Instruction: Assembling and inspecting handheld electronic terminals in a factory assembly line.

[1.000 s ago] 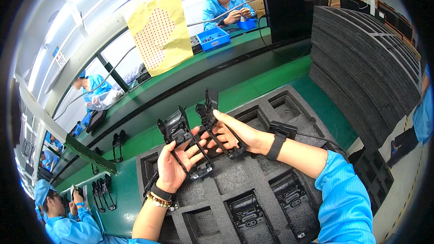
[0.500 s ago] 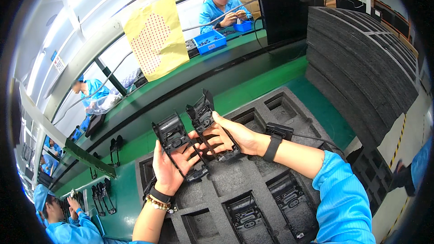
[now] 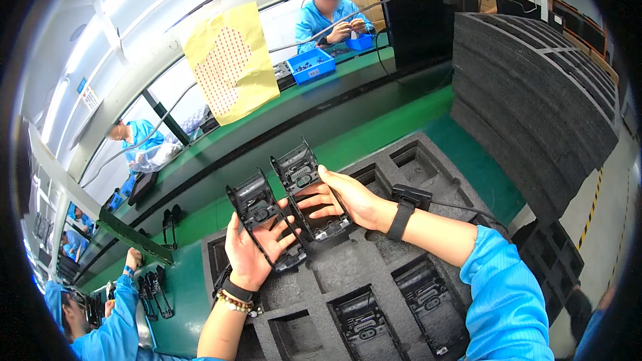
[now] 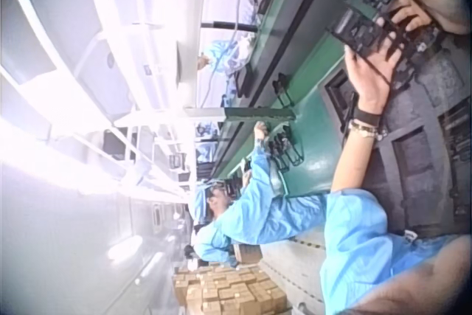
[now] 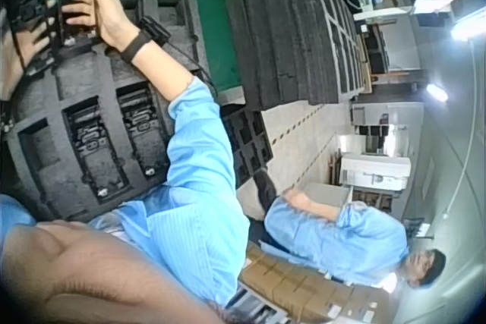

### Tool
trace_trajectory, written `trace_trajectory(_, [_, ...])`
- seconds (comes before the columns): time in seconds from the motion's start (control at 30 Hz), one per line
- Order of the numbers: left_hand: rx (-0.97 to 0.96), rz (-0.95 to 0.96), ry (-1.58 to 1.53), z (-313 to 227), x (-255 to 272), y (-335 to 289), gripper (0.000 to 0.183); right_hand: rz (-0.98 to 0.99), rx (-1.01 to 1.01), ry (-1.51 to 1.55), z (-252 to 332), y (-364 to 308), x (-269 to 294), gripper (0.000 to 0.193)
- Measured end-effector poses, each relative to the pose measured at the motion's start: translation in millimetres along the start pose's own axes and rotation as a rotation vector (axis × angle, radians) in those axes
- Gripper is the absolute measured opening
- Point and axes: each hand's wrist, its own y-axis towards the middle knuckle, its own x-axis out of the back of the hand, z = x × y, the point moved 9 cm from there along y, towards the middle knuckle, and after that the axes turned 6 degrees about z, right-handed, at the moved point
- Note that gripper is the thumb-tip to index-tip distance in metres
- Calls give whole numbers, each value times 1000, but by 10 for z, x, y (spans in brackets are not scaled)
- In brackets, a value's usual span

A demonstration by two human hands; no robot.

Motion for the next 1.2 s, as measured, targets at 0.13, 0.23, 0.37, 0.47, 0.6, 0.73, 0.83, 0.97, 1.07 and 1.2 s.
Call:
trace_trajectory(0.13, [63,33,83,65,40,34,64,-58,-6,-6,-1,21,126,54])
trace_trajectory(0.23, [129,-30,238,129,167,50,52,-88,6,89,-31,48,232,45])
trace_trajectory(0.37, [92,-148,271,-66,353,233,46,-104,8,173,-112,100,332,40])
trace_trajectory(0.47, [89,-256,223,-351,623,625,41,-98,12,176,-110,98,368,35])
trace_trajectory(0.6, [67,-388,302,-701,1296,1223,34,-104,15,161,-102,109,377,30])
trace_trajectory(0.73, [65,-589,576,-889,2073,1414,33,-131,7,226,-214,233,430,29])
trace_trajectory(0.83, [94,-748,634,-988,2701,1260,36,-105,-15,247,-240,269,376,33])
trace_trajectory(0.97, [128,-877,774,-1092,3152,1097,31,-90,-21,218,-180,234,359,36])
trace_trajectory(1.07, [181,-883,1276,-1371,3068,964,48,-92,-52,215,-186,245,332,30])
trace_trajectory(1.2, [41,-562,1925,-1146,1854,988,57,-126,-18,265,-178,190,557,27])
